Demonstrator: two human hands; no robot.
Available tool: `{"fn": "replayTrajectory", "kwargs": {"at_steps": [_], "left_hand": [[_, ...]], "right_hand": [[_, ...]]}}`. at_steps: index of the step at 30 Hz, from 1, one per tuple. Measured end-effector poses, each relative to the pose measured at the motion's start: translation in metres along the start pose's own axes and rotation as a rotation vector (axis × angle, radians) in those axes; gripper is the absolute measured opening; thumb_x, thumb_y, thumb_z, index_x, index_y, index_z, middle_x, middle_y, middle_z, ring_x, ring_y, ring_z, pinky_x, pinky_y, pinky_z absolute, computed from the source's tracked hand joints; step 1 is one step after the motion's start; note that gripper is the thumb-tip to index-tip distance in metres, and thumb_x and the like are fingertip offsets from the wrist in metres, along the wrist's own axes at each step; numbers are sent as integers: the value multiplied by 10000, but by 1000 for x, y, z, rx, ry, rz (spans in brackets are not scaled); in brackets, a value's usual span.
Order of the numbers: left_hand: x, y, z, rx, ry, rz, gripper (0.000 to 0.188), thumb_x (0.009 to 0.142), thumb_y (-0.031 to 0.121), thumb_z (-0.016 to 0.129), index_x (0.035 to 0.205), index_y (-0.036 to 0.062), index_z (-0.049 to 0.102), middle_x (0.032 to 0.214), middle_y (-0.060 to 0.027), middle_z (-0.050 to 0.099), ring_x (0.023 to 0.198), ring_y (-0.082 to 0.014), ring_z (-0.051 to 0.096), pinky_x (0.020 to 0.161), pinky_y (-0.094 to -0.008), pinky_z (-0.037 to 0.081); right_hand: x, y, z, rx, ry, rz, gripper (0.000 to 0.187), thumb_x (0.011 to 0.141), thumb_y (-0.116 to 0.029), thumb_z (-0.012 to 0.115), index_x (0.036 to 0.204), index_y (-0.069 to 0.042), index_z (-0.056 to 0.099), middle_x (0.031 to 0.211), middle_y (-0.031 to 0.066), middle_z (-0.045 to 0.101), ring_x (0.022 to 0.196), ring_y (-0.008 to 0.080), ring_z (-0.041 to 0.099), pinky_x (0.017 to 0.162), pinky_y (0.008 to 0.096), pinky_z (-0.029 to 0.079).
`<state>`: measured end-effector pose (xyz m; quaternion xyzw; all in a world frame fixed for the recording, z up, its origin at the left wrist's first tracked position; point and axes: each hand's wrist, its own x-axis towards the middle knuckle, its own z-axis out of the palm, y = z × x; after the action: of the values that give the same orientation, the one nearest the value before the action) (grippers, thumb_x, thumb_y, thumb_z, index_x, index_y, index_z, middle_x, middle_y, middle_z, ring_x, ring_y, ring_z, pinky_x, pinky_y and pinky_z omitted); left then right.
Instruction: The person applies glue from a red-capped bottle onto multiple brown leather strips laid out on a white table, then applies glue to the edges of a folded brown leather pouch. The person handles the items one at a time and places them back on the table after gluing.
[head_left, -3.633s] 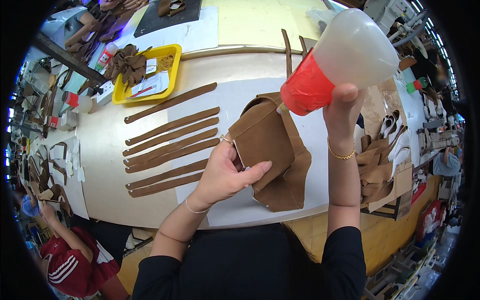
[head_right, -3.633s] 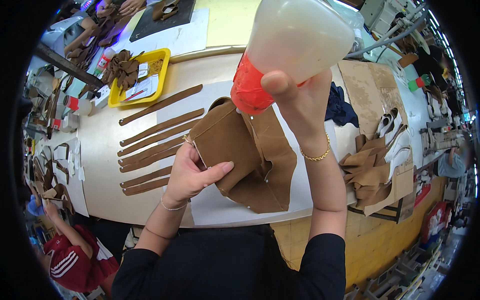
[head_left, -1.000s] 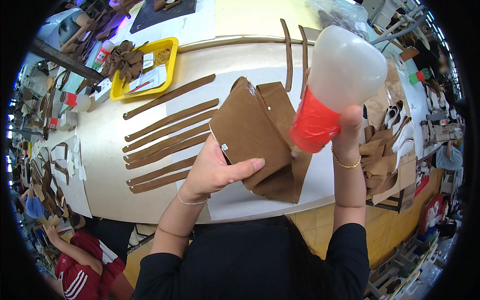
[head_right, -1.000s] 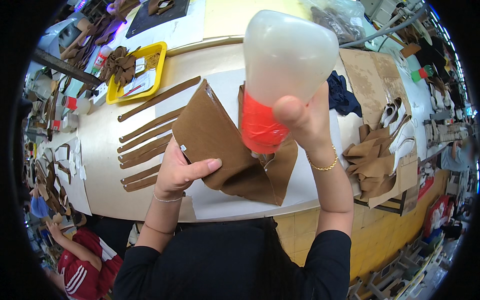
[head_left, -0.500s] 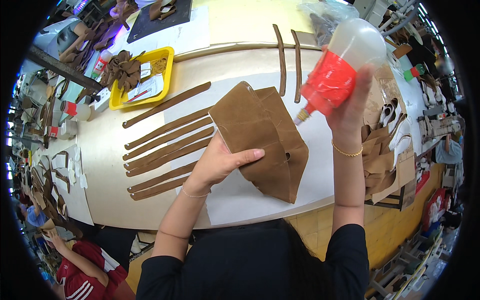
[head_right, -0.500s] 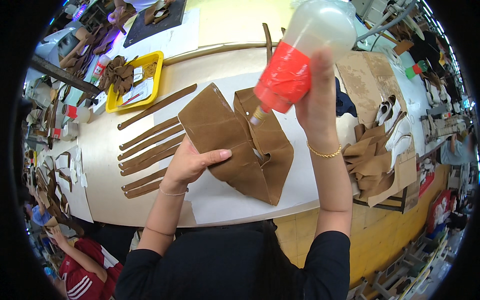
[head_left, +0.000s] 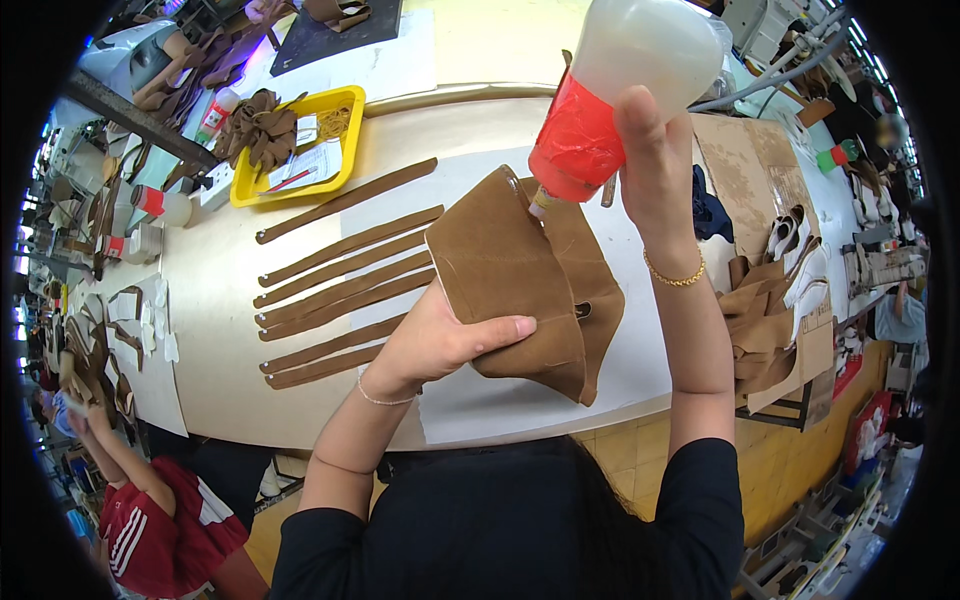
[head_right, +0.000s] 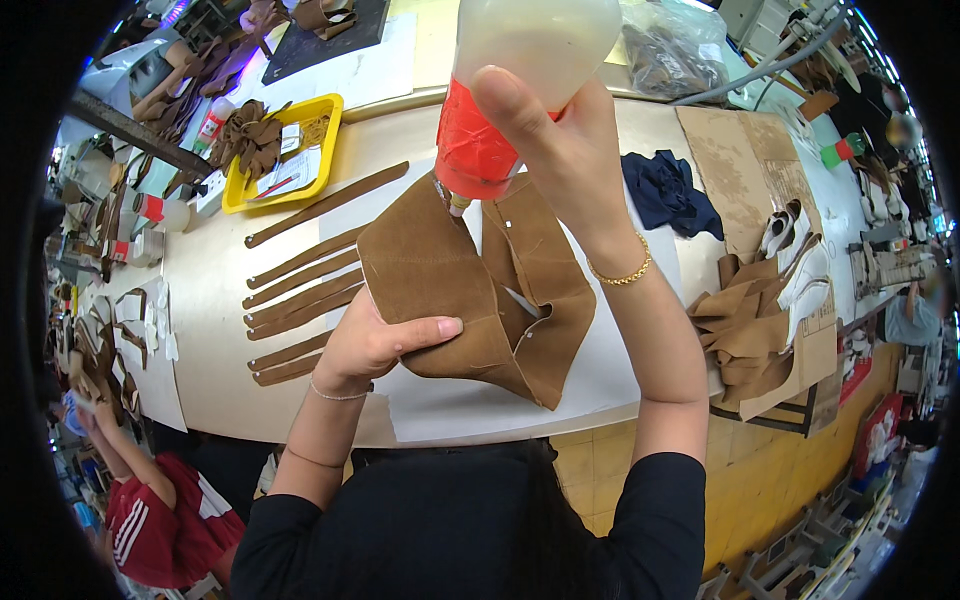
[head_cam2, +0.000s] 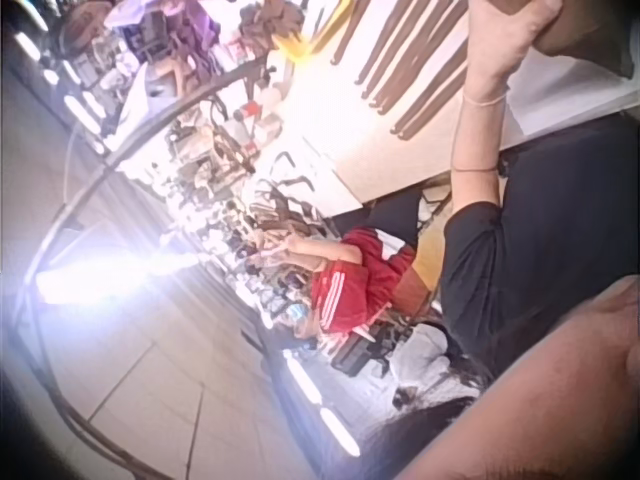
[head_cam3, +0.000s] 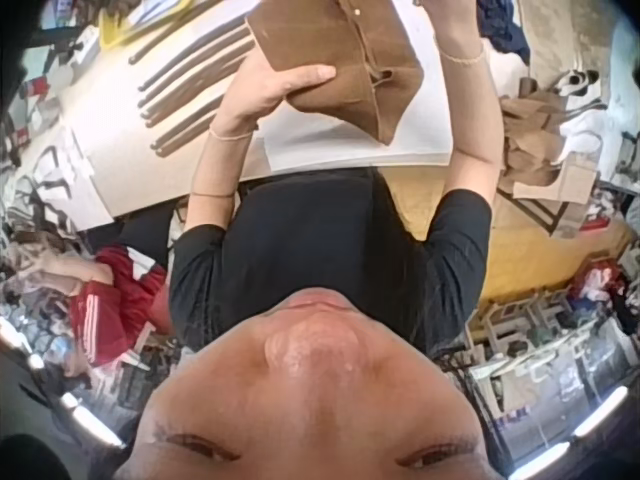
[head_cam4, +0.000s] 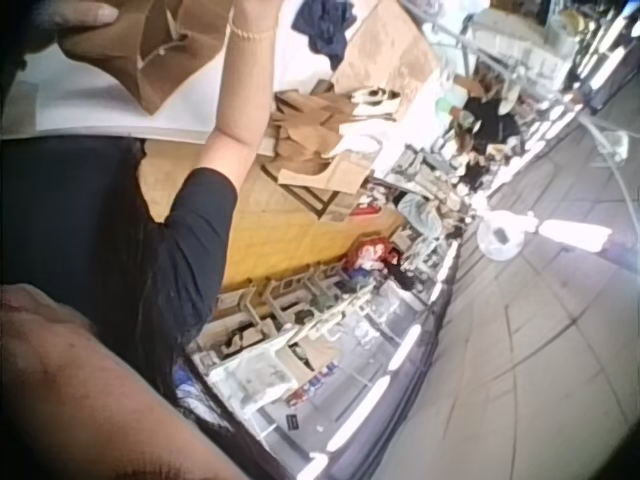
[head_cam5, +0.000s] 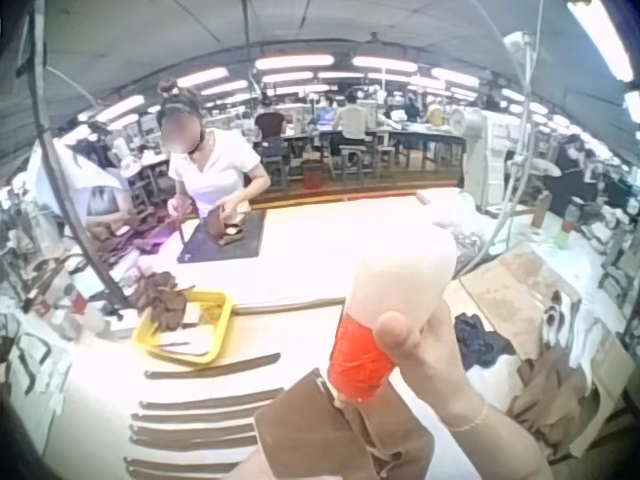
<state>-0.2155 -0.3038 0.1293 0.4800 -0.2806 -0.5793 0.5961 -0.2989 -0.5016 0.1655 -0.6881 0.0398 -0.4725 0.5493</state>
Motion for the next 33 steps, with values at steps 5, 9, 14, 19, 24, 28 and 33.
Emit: {"fn": "replayTrajectory", "kwargs": {"at_steps": [5, 9, 14, 19, 24, 28, 33], "left_hand": [[-2, 0, 2, -4, 8, 27, 520, 759, 12, 711, 1227, -37, 490, 1139, -114, 608, 1036, -189, 587, 893, -322, 471], [-2, -1, 1, -10, -5, 49, 522, 764, 11, 704, 1234, -38, 483, 1147, -115, 604, 1046, -190, 582, 899, -326, 469], [0, 0, 1, 19, -25, 52, 505, 800, 115, 704, 1238, -13, 488, 1138, -97, 604, 1052, -163, 569, 904, -312, 462], [3, 1, 3, 2, -35, 98, 487, 800, 106, 688, 1230, -16, 496, 1134, -104, 606, 1054, -176, 572, 912, -323, 459], [4, -1, 6, -25, 4, 107, 475, 797, 101, 667, 1221, -24, 495, 1127, -113, 605, 1045, -188, 573, 912, -325, 456], [5, -1, 5, -19, 2, 84, 458, 791, 78, 629, 1214, -31, 491, 1122, -115, 602, 1034, -186, 569, 899, -315, 455], [6, 4, 7, -60, 19, 19, 570, 736, 23, 611, 1277, -27, 435, 1184, -119, 564, 1091, -209, 546, 939, -331, 436]], "right_hand": [[1, 0, 4, -34, -5, 6, 495, 862, -478, 638, 994, -2, 607, 879, 20, 619, 796, 91, 567, 690, 229, 447], [-4, 1, 0, -7, -34, 54, 530, 849, -502, 643, 997, 6, 605, 878, 28, 621, 800, 98, 571, 692, 235, 451], [-14, -6, -2, 4, -55, 75, 554, 839, -518, 646, 993, 13, 603, 859, 29, 623, 783, 101, 572, 684, 242, 456], [-22, -12, -6, -4, -48, 80, 574, 829, -541, 643, 957, 17, 606, 820, 23, 613, 757, 97, 562, 658, 233, 448], [-29, -18, -9, -57, -60, 71, 601, 804, -568, 655, 915, 21, 614, 762, 16, 603, 710, 99, 557, 612, 228, 442], [-33, -27, -7, -76, -77, 67, 613, 776, -571, 683, 911, 24, 616, 778, 38, 626, 725, 113, 584, 625, 239, 467], [-35, -33, -6, -43, -110, 79, 586, 726, -509, 755, 931, 25, 624, 816, 65, 659, 759, 134, 621, 664, 259, 503]]}}
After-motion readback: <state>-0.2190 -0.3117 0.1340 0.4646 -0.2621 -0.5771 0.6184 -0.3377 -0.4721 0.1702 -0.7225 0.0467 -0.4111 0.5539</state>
